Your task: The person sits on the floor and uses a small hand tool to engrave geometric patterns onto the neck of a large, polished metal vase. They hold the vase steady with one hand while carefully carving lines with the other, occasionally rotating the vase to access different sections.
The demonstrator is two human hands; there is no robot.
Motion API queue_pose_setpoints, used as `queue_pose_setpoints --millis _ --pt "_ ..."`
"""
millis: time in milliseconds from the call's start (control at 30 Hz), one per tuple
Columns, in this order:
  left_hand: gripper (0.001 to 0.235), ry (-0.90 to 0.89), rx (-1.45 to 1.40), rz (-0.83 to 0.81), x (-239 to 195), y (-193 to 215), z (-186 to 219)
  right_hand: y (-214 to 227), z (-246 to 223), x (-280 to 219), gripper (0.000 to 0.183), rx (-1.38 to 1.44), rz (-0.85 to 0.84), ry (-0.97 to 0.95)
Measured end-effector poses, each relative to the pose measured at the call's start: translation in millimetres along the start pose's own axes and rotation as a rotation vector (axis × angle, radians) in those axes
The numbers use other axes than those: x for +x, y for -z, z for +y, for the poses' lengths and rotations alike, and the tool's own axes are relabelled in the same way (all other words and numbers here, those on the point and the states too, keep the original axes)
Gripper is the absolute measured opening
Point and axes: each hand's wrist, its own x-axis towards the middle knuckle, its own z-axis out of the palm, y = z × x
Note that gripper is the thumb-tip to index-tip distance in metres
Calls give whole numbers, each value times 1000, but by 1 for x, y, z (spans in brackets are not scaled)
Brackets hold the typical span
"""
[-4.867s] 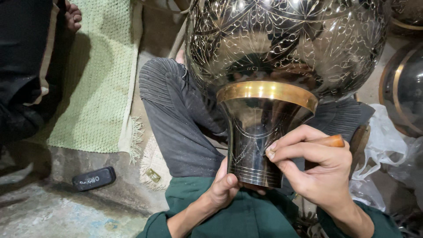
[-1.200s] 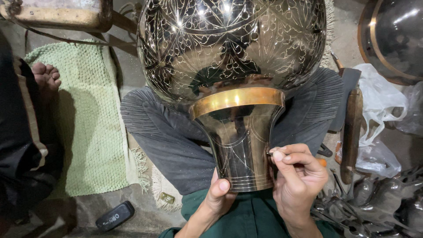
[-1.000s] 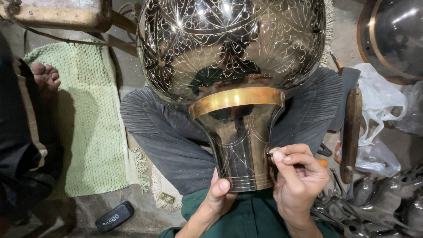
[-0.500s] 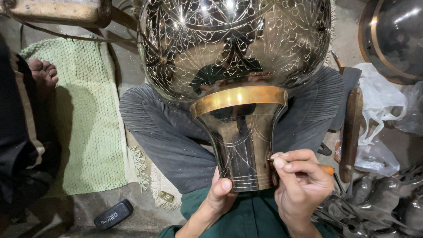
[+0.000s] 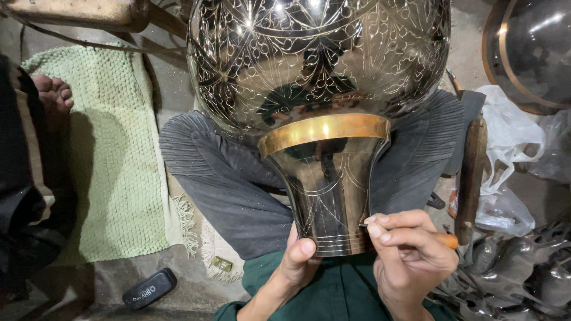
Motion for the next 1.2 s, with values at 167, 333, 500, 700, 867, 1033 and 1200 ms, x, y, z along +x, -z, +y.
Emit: queue_pose_setpoints --millis 167,333,500,700,867,1033,1200 --pt "104 -5 -17 -1 0 -2 1 -3 -11 0 19 -63 -42 34" --pt "103 -17 -25 -6 0 -3 2 -7 -17 0 21 -104 -63 83" --pt "104 -26 -31 -2 0 3 -4 -4 -20 1 18 -154 -79 82" --pt "100 -31 -93 20 1 14 -17 4 -23 46 9 111 -257 -173" --pt "95 -56 -87 -49 5 13 -15 -18 -36 85 10 -223 -480 -87" --pt "94 -81 -78 -66 4 3 -5 -47 -56 101 14 -444 -644 103" --pt "93 -77 -81 -73 5 -1 -2 -53 -62 109 15 -501 -706 114"
